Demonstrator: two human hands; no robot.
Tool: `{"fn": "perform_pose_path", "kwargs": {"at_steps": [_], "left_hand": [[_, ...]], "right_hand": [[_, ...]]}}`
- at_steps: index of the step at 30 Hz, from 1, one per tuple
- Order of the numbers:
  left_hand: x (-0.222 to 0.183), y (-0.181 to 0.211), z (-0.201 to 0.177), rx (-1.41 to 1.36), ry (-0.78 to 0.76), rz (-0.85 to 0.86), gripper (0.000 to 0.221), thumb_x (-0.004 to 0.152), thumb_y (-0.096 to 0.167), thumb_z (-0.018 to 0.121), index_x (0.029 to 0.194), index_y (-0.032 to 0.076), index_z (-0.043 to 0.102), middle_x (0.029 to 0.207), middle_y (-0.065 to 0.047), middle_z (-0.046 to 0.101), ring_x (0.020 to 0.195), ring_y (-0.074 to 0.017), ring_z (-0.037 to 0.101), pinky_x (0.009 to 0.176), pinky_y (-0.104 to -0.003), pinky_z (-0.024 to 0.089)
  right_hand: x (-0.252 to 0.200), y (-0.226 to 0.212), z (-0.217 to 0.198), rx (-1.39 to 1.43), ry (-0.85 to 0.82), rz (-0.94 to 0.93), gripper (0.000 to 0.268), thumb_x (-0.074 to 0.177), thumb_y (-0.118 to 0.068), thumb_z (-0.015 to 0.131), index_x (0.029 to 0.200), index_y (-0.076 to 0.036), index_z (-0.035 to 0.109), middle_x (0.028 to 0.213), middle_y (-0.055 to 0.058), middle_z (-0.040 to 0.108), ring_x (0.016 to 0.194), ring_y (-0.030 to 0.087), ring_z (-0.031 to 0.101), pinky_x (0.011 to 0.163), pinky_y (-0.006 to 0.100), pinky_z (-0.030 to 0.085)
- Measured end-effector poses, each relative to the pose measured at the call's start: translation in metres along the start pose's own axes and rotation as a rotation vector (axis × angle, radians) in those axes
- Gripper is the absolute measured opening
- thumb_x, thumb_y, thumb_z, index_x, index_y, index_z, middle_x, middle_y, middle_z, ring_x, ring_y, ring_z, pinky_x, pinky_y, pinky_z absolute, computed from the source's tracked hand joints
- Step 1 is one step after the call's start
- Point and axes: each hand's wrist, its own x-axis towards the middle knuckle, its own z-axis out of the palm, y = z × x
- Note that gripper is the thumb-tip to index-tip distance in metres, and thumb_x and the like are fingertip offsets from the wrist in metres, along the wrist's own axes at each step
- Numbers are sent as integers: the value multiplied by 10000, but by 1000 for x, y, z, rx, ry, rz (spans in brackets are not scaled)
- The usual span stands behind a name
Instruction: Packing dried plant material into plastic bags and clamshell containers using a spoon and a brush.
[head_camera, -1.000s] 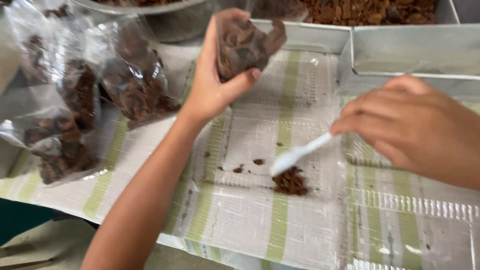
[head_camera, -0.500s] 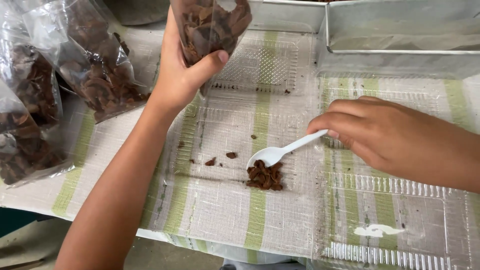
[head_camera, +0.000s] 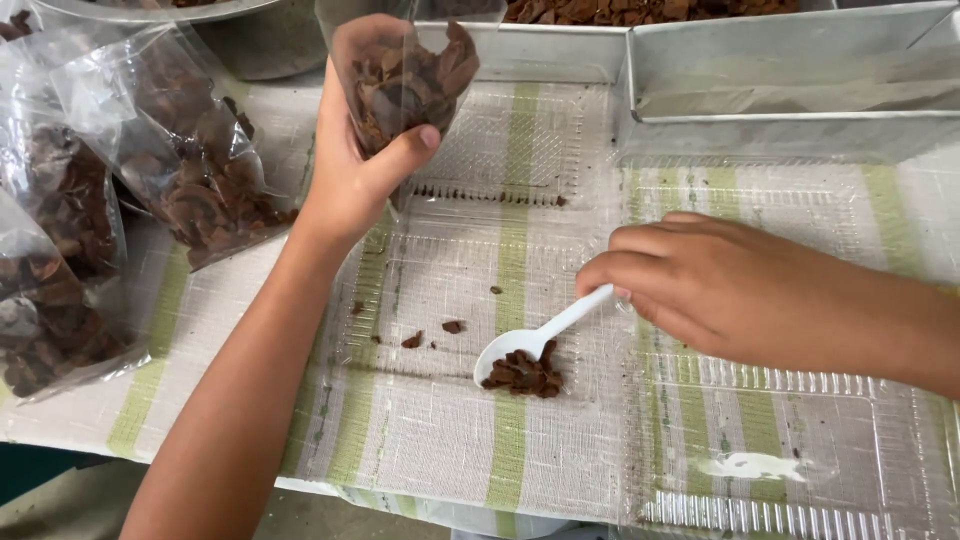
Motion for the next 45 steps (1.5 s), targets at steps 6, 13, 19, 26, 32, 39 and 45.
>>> {"fn": "perform_pose_path", "kwargs": {"at_steps": [6, 13, 19, 26, 32, 39, 45], "left_hand": [[1, -1, 1, -4, -6, -5, 542, 963, 376, 666, 1368, 147, 388, 1290, -84, 440, 1153, -197, 508, 965, -307, 477], [3, 4, 5, -51, -83, -16, 584, 916, 260, 690, 1379, 138, 357, 1252, -92, 425, 1118, -179, 487, 915, -286, 512], [2, 12, 5, -12, -108, -24, 605, 921, 256, 674, 1407, 89, 354, 1377, -97, 405, 1315, -217, 453, 1113, -347, 478], [6, 14, 5, 93, -140, -13, 661, 884, 260, 666, 1415, 48, 332, 1379, -160, 463, 1242, -271, 521, 1046, -387, 471], [5, 16, 8, -37, -125, -64, 697, 882, 269, 680, 1437, 44, 323, 1353, -163, 474, 1295, -287, 534, 1073, -400, 538], [3, 12, 4, -19, -90, -53, 586, 916, 306, 681, 1374, 143, 354, 1285, -115, 426, 1145, -214, 538, 918, -289, 508], [-1, 12, 4, -19, -102, -35, 564, 928, 303, 664, 1380, 155, 360, 1364, -108, 384, 1231, -250, 505, 960, -332, 522]], "right_hand": [[3, -6, -26, 155, -194, 322, 326, 1031, -272, 450, 1270, -366, 651, 993, -138, 695, 703, 38, 669, 638, 258, 554], [-2, 9, -55, 296, -50, 513, 276, 1038, -202, 500, 1162, -298, 727, 551, -44, 604, 397, 94, 480, 362, 209, 382], [-6, 7, -108, 220, 270, 511, 289, 1078, -109, 451, 1164, -200, 712, 617, 19, 548, 442, 156, 421, 371, 290, 311], [20, -45, -142, 206, 331, 844, 302, 1146, -232, 366, 1187, -285, 660, 604, 49, 418, 476, 213, 321, 482, 417, 275], [-2, -19, -104, -1028, 782, -31, 238, 1215, 20, 726, 1331, -173, 806, 1149, -50, 749, 903, 126, 675, 720, 228, 445], [-24, -20, -68, -742, 646, -86, 177, 1080, -69, 666, 1200, -183, 730, 1058, -2, 676, 878, 181, 633, 742, 329, 446], [3, 9, -17, -331, 420, -134, 312, 922, -89, 685, 1229, -143, 684, 1057, 16, 670, 969, 170, 639, 920, 381, 459]]}}
